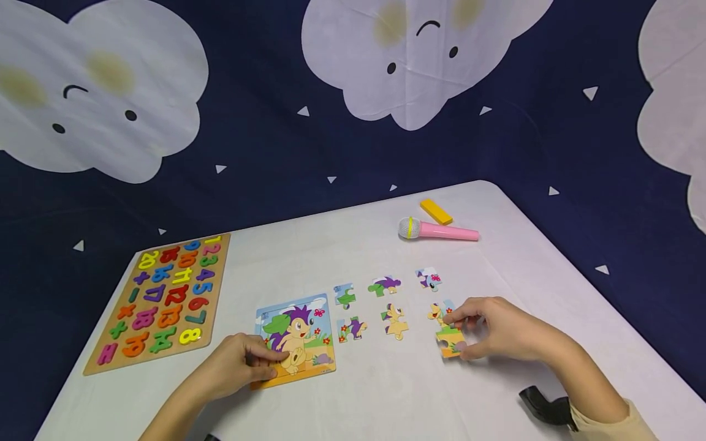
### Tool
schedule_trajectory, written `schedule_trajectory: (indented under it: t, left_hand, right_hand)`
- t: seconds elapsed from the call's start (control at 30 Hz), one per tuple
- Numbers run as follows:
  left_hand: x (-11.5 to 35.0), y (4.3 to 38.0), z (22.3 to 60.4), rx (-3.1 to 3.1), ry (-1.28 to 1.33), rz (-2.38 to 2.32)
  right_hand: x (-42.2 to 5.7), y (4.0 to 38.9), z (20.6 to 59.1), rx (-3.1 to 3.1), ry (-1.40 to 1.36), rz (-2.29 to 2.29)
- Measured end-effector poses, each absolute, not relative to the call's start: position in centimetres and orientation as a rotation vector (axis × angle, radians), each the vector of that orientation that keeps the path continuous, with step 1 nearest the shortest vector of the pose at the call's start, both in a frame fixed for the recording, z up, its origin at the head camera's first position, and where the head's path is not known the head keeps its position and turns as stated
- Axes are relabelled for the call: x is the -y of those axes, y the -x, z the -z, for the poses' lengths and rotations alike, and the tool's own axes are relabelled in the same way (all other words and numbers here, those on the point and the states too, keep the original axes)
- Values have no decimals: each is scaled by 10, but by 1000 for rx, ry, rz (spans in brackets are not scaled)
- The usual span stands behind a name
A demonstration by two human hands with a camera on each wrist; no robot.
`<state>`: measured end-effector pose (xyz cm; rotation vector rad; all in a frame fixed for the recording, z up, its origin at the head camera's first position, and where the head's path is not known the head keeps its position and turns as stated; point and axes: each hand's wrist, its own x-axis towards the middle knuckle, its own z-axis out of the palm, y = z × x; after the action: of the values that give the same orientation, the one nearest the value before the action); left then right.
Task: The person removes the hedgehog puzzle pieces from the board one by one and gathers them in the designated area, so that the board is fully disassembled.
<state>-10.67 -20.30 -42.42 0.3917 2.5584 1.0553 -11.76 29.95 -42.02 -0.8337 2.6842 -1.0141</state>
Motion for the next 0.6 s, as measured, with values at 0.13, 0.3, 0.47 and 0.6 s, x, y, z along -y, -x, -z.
schedule_trajectory:
  t: [0.13,0.3,0.47,0.6]
  left_hand:
    - [202,107,425,-2558,-401,-1058]
    - [201,108,424,-2548,-401,-1065]
    - [202,107,422,-2559,-365,-1038]
    - [201,108,422,-2562,-368,-1026]
  right_hand:
    - [-306,116,426,-2665,888,1030]
    - [-311,116,431,-2625,887,1060]
    - [-310,116,433,-2589,816,1064]
    - [-310,117,433,-2573,789,1033]
